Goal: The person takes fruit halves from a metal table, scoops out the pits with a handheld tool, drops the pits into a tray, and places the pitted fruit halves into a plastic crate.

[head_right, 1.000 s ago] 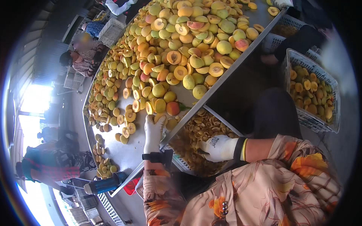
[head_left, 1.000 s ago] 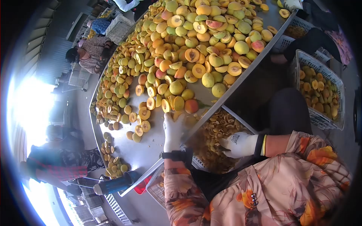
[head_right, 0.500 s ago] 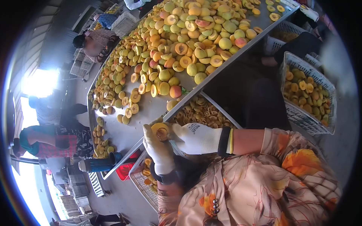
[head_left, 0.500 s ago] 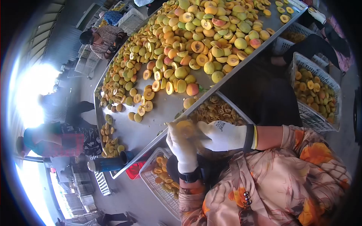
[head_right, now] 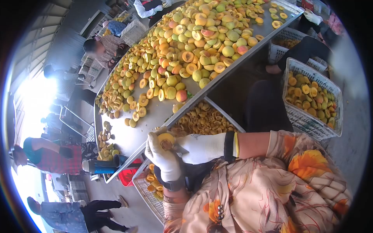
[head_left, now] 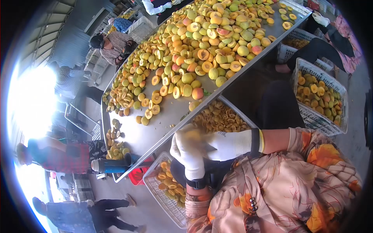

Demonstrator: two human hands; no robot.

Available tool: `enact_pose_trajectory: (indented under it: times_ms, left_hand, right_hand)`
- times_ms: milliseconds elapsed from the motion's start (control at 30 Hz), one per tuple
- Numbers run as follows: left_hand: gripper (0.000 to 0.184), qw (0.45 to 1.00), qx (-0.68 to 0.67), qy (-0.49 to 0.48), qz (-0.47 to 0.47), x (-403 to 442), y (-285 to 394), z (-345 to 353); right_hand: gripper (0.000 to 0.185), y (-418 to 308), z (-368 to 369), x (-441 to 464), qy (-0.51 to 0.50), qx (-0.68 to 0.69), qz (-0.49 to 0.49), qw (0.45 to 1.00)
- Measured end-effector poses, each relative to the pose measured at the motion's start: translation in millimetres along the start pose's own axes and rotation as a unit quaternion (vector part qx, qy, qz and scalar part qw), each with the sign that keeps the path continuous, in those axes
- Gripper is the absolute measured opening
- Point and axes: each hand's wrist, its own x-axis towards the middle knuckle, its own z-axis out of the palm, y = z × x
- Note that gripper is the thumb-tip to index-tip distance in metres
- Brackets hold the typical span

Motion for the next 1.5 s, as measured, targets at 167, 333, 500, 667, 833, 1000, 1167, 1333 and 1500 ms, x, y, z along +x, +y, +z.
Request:
enact_pose_trajectory:
  times_ms: [167, 333, 500, 667, 833, 1000, 1167, 1333, 1500]
  left_hand:
    - [0.055, 0.997, -0.01, -0.071, -0.002, 5, -3, -6]
    - [0.044, 0.992, -0.057, -0.108, 0.019, 10, -11, -4]
    - [0.052, 0.983, -0.136, -0.113, -0.048, 7, -12, 1]
    - [0.055, 0.998, -0.037, -0.014, -0.055, 7, -7, -2]
    - [0.062, 0.999, 0.049, 0.004, 0.017, 7, -19, -14]
    - [0.055, 0.98, -0.117, -0.003, -0.159, 7, -7, -11]
    - [0.054, 0.981, -0.101, 0.083, -0.145, 18, -26, -85]
    - [0.03, 0.842, 0.529, 0.048, -0.098, 27, -40, -204]
    - [0.042, 0.854, 0.519, 0.013, -0.029, 116, -60, -169]
  right_hand:
    - [0.022, -2, -19, 4, -0.14, 0.171, 0.135, 0.966]
    - [0.015, -10, -27, 5, -0.216, 0.346, 0.246, 0.879]
    - [0.013, -18, -46, 9, -0.262, 0.508, 0.338, 0.747]
    - [0.018, 3, -32, 18, -0.243, 0.347, 0.254, 0.869]
    - [0.022, 10, -23, 22, -0.248, 0.273, 0.257, 0.893]
    - [0.018, 18, -34, 24, -0.327, 0.401, 0.31, 0.797]
    - [0.021, 27, -36, 9, -0.313, 0.165, 0.291, 0.889]
    - [0.035, 55, -50, -17, -0.269, -0.107, 0.333, 0.897]
    - [0.032, 65, -45, -12, -0.256, -0.095, 0.34, 0.9]
